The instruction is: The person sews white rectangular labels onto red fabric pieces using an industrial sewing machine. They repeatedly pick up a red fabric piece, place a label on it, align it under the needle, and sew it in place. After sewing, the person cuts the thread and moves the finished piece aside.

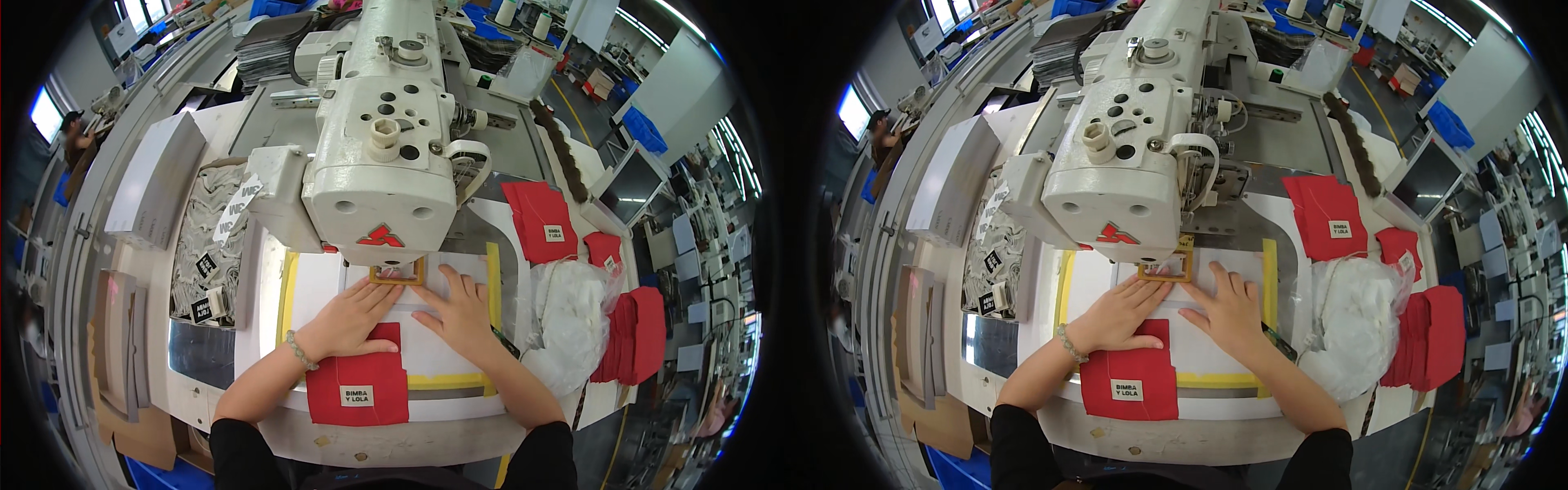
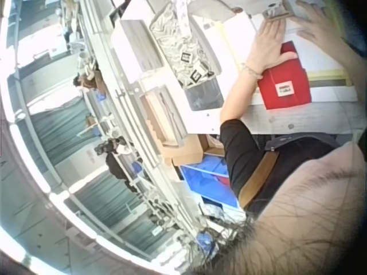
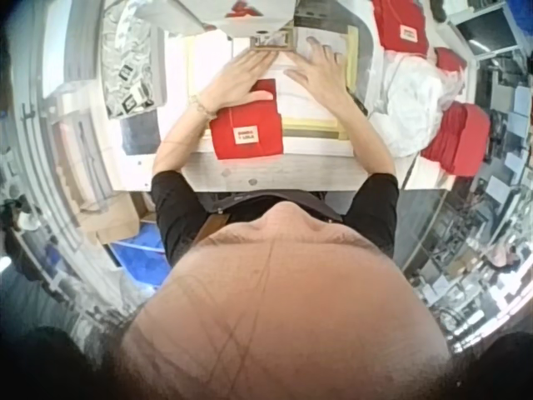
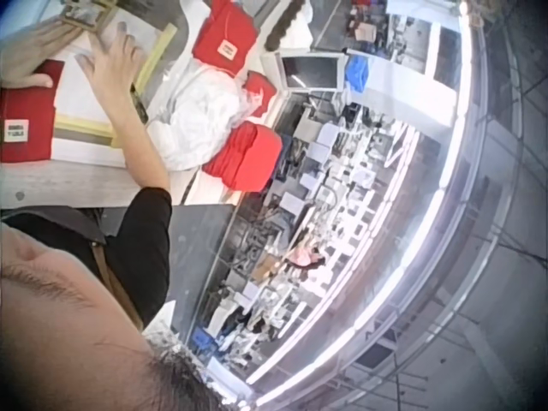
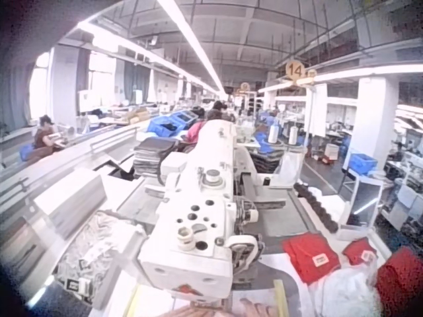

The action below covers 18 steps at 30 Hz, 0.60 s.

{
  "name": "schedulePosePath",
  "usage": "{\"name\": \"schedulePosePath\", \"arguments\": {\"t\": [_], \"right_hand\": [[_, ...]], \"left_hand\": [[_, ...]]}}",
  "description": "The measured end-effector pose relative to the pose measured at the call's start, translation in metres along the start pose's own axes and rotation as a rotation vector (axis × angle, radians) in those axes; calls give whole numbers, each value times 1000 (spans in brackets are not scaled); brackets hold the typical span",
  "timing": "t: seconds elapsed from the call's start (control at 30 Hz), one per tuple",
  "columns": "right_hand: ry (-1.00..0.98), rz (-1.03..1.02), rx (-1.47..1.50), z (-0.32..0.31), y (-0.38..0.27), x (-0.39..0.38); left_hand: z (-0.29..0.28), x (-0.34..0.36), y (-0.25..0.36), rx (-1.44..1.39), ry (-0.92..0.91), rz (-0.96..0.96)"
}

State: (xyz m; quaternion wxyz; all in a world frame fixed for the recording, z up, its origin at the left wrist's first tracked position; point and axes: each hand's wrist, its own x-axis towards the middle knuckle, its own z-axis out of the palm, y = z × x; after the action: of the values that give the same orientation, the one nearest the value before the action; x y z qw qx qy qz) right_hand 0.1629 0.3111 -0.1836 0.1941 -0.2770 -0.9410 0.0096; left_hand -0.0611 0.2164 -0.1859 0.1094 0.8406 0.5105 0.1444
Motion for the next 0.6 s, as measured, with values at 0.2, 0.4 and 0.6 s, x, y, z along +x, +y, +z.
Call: {"name": "schedulePosePath", "arguments": {"t": [0.2,0.4,0.6], "right_hand": [[-22,32,-24,5,-3,-1],[-39,59,-13,5,-6,1],[-40,66,2,6,-6,0]], "left_hand": [[5,1,-1,48,8,-17],[8,1,0,72,37,-44],[11,2,7,96,85,-97]]}}
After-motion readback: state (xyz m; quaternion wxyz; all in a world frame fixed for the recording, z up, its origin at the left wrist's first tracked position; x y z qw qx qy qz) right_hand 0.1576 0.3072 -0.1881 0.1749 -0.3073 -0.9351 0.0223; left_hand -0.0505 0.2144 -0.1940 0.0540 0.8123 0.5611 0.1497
